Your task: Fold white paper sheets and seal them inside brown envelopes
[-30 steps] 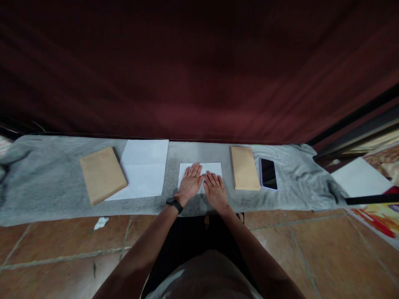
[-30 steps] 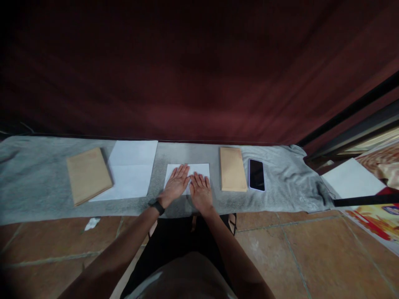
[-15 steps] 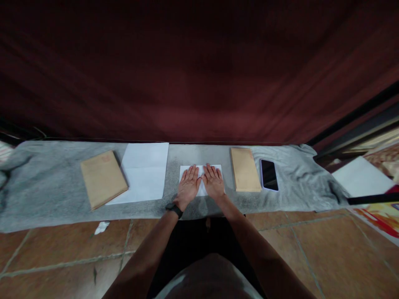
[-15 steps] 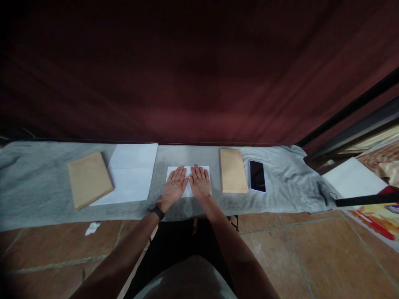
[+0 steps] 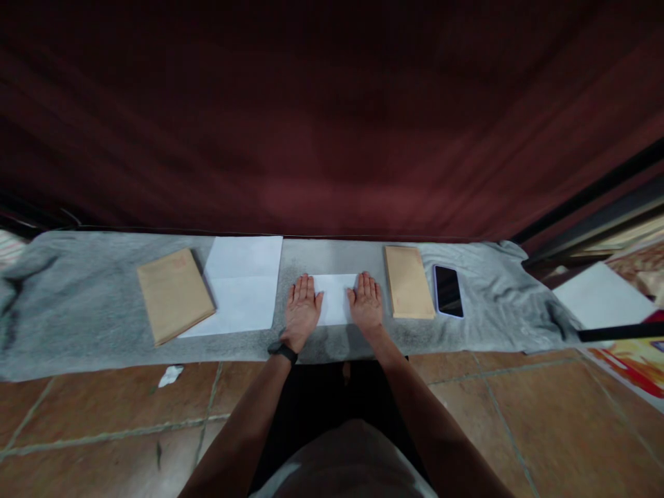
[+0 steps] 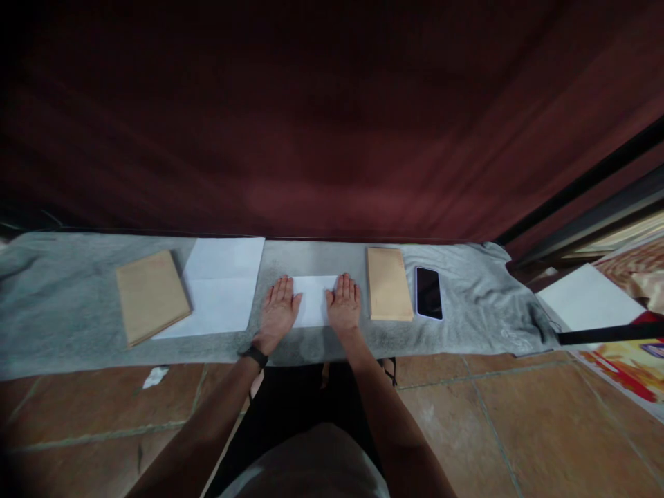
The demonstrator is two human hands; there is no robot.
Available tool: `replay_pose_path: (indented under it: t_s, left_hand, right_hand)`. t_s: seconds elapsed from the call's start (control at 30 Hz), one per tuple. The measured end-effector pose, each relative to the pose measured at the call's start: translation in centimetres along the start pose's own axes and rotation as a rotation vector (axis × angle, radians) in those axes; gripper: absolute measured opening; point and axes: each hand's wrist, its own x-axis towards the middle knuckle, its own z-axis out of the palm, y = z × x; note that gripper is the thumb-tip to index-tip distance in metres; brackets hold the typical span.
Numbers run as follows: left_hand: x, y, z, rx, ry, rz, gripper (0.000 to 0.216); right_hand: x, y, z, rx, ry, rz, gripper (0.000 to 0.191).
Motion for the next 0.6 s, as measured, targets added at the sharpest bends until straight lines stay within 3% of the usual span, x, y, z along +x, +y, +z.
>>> replay_pose_path:
  t_s: [0.17,0.43,0.6]
  left_hand:
    - [-0.2,-0.2,-0.2,0.017,0.015,-0.035,0.062]
    - [-0.4,0.2,-0.9,0.009,0.042,-0.045,0.061]
    - [-3.0,2.8,-1.6,0.01,-0.034,0.117,0.059]
  right_hand:
    - [-0.3,0.4,-0.1,0.003,0.039,0.019,0.062]
    - [-0.7,0.1,-1.3,-0.028,-0.025,0.021,0.06]
    - [-3.1,-1.7,-2.0,0.042,-0.073,-0.16,0.054]
